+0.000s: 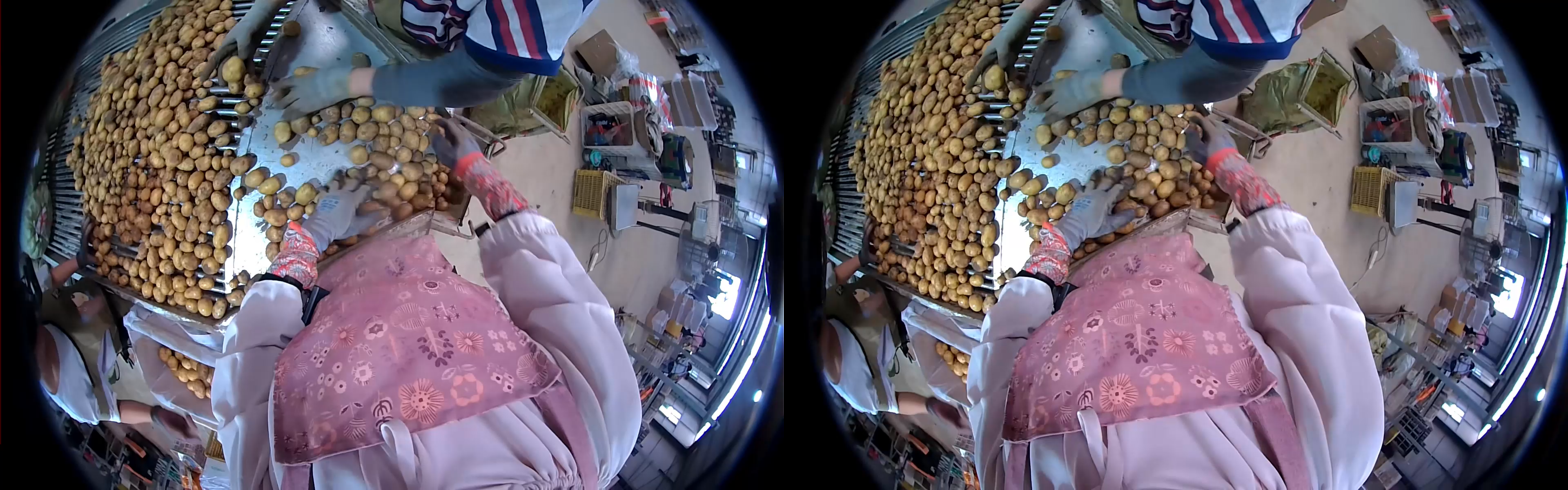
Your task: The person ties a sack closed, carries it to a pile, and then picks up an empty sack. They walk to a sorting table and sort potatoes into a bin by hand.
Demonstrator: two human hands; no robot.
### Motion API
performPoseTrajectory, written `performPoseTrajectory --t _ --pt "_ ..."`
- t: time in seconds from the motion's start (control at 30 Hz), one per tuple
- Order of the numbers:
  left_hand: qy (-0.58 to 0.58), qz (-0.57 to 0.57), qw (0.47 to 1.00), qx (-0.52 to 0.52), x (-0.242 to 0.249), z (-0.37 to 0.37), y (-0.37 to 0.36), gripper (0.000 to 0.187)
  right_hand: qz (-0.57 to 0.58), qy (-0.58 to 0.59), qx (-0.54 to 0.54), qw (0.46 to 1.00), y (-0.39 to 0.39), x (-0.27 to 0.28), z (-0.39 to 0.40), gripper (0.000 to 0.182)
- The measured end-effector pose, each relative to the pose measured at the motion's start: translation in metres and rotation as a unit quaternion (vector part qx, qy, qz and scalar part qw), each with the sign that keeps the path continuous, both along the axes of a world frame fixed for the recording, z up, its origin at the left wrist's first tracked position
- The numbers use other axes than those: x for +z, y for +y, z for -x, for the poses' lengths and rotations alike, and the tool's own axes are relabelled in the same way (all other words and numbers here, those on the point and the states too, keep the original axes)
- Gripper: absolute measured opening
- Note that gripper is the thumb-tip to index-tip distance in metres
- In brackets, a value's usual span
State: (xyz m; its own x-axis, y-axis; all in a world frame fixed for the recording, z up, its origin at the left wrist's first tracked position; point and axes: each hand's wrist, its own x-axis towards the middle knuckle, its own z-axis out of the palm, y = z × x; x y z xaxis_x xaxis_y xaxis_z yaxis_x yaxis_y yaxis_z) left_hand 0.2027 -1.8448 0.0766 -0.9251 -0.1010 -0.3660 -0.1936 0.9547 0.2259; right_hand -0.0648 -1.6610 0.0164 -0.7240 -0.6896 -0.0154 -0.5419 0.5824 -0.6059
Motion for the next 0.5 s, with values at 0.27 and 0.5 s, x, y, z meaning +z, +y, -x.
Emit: performPoseTrajectory --t 0.27,0.5 --pt "0.321 -0.186 0.917 0.144 -0.017 -0.078 -0.02 0.063 -0.188 0.099 0.176 0.961 -0.097 -0.015 -0.139 0.09" --pt "0.125 -0.068 0.947 0.289 -0.026 -0.168 -0.032 0.116 -0.179 0.107 0.319 0.925 -0.029 -0.002 -0.129 0.079"
